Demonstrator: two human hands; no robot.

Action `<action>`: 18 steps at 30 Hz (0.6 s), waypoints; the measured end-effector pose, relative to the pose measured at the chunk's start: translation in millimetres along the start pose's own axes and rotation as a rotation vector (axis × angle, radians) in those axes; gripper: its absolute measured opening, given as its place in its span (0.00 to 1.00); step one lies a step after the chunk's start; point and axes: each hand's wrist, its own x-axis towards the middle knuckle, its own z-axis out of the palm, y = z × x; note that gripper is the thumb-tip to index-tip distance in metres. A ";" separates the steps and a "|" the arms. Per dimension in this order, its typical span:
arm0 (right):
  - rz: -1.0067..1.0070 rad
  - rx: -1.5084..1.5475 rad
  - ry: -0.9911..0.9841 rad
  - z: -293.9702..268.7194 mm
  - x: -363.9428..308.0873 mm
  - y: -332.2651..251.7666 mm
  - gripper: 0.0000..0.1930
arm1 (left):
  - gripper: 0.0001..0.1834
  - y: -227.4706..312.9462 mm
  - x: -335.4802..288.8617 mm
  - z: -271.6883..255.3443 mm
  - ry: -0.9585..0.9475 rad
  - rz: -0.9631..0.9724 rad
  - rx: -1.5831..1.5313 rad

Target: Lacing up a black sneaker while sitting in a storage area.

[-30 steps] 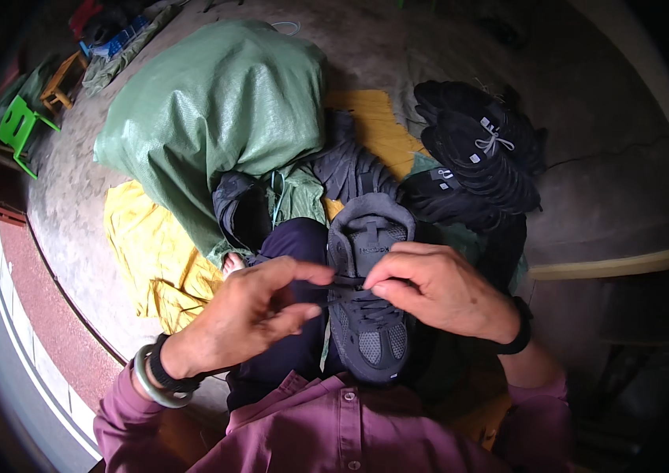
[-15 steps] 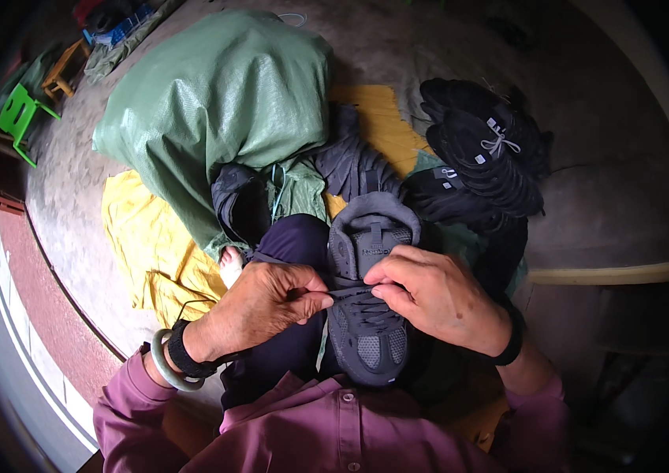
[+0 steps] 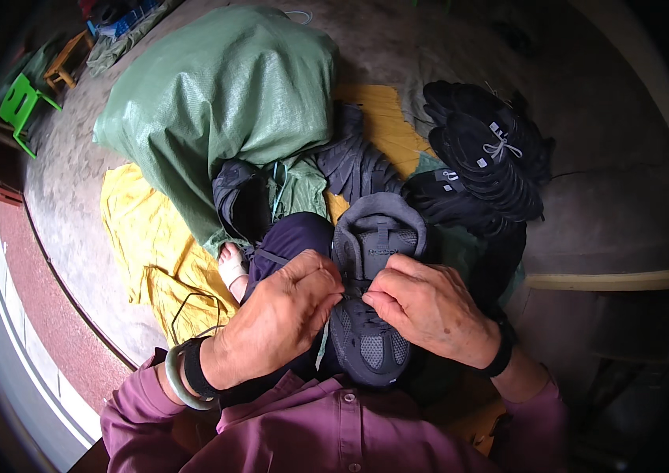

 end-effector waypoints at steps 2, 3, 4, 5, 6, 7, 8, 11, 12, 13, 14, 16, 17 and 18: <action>0.029 -0.024 -0.010 1.2 0.5 -0.4 0.08 | 0.07 -7.1 -5.2 7.5 0.009 -0.069 -0.130; 0.029 -0.024 -0.011 1.4 0.6 0.1 0.08 | 0.06 -10.9 -8.2 10.0 0.001 -0.123 -0.152; 0.034 -0.002 -0.002 1.7 0.7 1.1 0.07 | 0.06 -14.5 -10.7 12.8 -0.006 -0.178 -0.174; 0.040 0.019 0.006 2.1 0.8 2.0 0.07 | 0.06 -18.0 -12.7 16.3 -0.005 -0.180 -0.175; 0.041 0.019 0.005 2.3 0.6 2.5 0.07 | 0.06 -21.5 -14.4 19.7 0.009 -0.211 -0.200; 0.027 0.042 0.029 2.6 0.3 3.0 0.06 | 0.06 -23.1 -15.4 21.4 0.025 -0.243 -0.225; 0.013 0.065 0.054 3.1 0.1 3.2 0.05 | 0.06 -23.5 -15.5 21.6 0.026 -0.244 -0.227; 0.034 0.058 0.097 7.0 1.1 2.8 0.04 | 0.07 -25.6 -15.2 23.6 0.029 -0.335 -0.305; 0.034 0.058 0.095 7.7 1.5 2.5 0.04 | 0.07 -26.0 -15.5 24.4 0.045 -0.344 -0.328; 0.038 0.055 0.100 8.2 1.9 2.3 0.04 | 0.07 -26.3 -15.8 24.9 0.061 -0.353 -0.351; 0.043 0.053 0.105 8.9 2.2 2.1 0.04 | 0.07 -26.3 -15.9 24.7 0.062 -0.354 -0.352; 0.042 0.047 0.121 11.5 1.6 2.8 0.04 | 0.07 -26.2 -15.3 24.2 0.051 -0.376 -0.385; 0.040 0.043 0.139 12.5 1.1 2.7 0.05 | 0.07 -26.0 -14.8 24.6 0.050 -0.375 -0.387; 0.040 0.043 0.138 13.6 1.3 1.4 0.05 | 0.06 -25.0 -14.7 25.1 0.057 -0.383 -0.388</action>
